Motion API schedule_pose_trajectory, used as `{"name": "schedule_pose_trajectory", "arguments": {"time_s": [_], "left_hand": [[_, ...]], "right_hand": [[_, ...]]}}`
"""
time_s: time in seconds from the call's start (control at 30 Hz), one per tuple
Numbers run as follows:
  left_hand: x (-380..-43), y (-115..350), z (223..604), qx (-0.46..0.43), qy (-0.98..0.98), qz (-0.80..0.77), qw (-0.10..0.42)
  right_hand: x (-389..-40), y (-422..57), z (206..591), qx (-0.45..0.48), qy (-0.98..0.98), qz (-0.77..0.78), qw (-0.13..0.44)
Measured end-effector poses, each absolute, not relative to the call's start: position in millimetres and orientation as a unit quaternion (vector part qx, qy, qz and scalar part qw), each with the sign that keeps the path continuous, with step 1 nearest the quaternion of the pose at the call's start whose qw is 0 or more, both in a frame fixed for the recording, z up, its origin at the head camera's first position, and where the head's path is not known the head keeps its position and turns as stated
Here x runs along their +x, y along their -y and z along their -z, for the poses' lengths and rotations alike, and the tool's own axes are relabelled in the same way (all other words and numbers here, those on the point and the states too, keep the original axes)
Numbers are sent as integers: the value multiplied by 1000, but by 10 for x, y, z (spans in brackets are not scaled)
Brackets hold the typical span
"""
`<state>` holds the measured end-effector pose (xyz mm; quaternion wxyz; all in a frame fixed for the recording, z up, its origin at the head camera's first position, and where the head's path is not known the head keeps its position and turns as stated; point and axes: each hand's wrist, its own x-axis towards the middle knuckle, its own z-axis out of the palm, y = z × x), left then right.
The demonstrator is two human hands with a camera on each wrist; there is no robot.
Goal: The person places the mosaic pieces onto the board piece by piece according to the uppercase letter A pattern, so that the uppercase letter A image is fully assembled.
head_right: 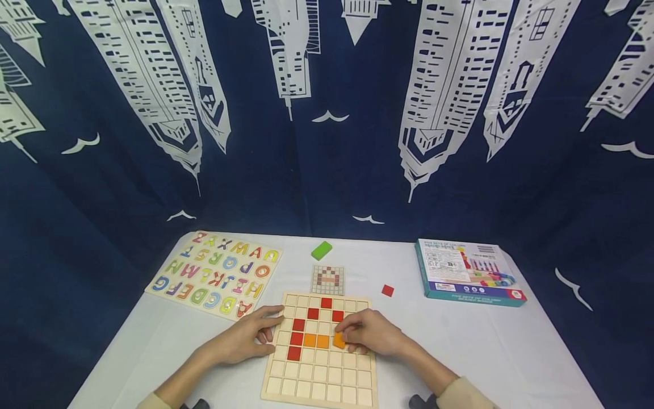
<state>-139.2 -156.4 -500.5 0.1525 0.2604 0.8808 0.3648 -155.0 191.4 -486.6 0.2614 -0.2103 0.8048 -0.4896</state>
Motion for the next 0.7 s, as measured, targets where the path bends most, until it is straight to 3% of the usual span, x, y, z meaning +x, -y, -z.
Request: {"name": "schedule_pose_trajectory", "arguments": {"time_s": [0.7], "left_hand": [[-1373, 1558, 4985, 264, -877, -371, 151]], "right_hand": [[-1554, -1849, 4903, -222, -826, 461, 234]]}}
